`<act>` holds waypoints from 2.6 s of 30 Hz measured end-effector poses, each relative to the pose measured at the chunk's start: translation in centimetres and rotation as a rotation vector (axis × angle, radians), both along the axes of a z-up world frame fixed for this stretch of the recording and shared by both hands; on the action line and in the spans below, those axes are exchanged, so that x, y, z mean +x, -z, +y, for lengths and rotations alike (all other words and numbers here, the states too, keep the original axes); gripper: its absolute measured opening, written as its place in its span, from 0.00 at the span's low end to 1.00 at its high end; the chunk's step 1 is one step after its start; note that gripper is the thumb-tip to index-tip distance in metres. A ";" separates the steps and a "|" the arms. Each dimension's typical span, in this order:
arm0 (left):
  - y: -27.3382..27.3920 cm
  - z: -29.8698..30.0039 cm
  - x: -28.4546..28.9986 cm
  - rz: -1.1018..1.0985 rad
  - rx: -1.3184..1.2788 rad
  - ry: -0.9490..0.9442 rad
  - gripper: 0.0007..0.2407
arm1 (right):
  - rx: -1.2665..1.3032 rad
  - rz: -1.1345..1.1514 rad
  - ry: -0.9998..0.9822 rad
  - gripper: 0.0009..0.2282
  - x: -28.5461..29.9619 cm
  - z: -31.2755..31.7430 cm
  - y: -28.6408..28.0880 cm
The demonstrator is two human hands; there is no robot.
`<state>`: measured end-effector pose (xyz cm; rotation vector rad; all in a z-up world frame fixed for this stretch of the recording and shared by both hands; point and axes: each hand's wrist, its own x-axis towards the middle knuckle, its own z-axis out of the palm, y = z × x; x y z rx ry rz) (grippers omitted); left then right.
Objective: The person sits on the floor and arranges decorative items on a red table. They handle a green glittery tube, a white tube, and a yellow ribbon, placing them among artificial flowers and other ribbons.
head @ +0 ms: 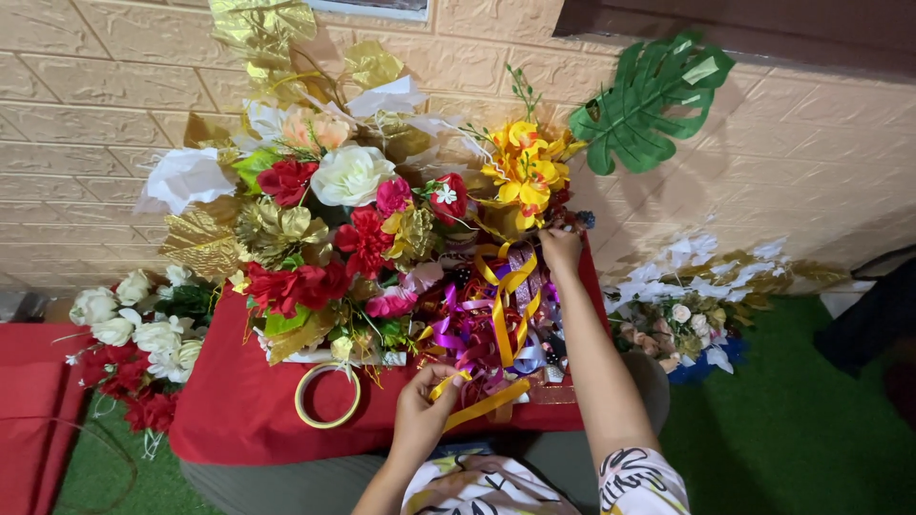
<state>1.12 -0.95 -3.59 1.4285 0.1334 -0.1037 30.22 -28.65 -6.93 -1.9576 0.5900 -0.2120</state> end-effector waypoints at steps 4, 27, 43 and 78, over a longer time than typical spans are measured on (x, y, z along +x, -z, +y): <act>0.1 -0.1 -0.1 0.004 0.007 0.002 0.07 | 0.037 0.080 -0.012 0.16 -2.7 1.5 -3.9; 0.9 -1.8 -1.1 -0.067 0.002 0.137 0.04 | 0.154 -0.456 -0.751 0.02 -29.6 8.6 -6.0; -3.2 3.3 -3.1 0.043 0.092 0.389 0.07 | 0.273 -0.431 -0.324 0.02 -30.1 0.1 -4.7; 3.5 9.5 -1.5 -0.118 1.251 0.075 0.09 | 0.632 -0.804 0.275 0.01 -29.5 -6.4 -9.6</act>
